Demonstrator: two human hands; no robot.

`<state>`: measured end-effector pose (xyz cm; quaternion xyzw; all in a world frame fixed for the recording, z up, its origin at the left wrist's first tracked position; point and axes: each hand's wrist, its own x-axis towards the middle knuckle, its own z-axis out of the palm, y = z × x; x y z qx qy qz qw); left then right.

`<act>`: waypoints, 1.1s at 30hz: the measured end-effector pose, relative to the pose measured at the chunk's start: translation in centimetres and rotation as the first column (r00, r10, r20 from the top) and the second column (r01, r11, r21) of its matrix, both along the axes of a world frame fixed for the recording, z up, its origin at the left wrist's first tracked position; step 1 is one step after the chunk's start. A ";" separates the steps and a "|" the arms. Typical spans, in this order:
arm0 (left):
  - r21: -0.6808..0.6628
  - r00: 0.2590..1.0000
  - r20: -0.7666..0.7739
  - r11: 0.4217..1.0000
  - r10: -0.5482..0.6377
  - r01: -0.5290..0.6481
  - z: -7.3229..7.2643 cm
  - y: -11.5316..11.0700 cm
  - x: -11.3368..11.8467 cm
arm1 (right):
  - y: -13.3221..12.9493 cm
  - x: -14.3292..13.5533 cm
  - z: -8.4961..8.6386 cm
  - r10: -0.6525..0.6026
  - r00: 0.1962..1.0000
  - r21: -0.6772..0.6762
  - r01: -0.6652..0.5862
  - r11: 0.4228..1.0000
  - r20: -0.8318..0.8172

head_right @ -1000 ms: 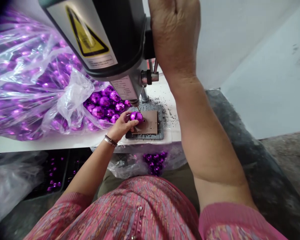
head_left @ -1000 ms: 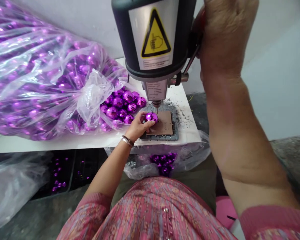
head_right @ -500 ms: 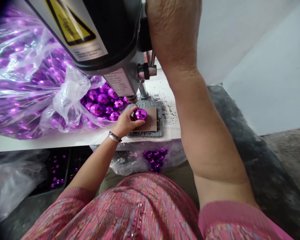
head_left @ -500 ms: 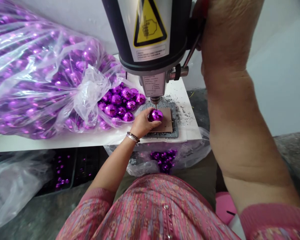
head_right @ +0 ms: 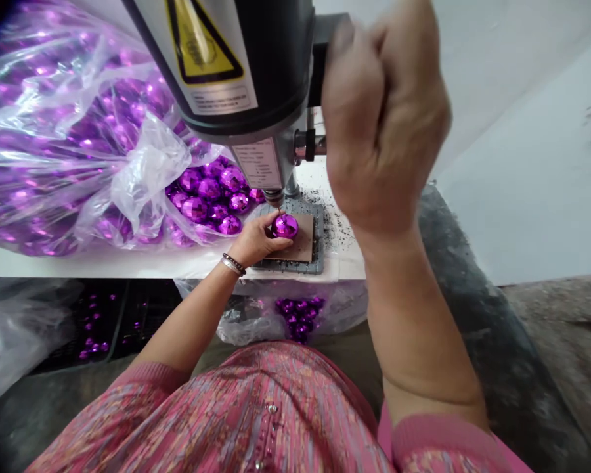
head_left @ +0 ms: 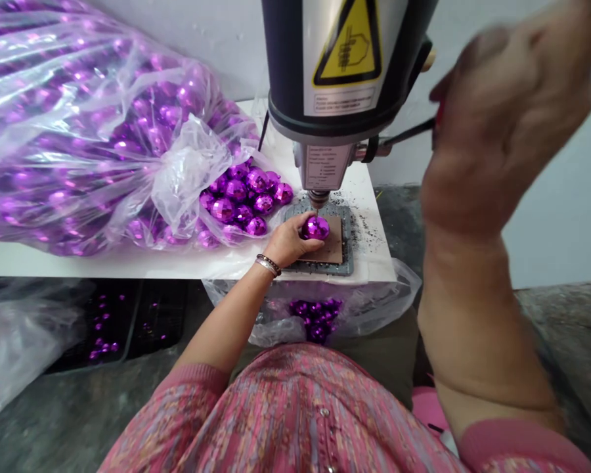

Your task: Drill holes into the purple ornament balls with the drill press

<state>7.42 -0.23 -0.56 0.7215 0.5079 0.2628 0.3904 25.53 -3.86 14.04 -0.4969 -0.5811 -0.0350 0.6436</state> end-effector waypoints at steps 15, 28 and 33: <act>-0.012 1.000 0.001 1.000 0.000 0.000 0.0 -0.2 0.1 | -2.9 -0.5 -5.2 -0.284 0.931 0.077 0.274 0.959 0.229; -0.030 0.999 0.031 0.999 0.029 -0.028 0.2 -0.7 0.2 | -1.8 -0.6 -9.4 -0.323 0.930 0.227 0.280 0.933 0.178; -0.031 0.998 0.051 0.999 0.024 -0.023 0.1 -0.6 0.3 | -1.7 -0.9 -8.9 -0.316 0.939 0.223 0.282 0.933 0.135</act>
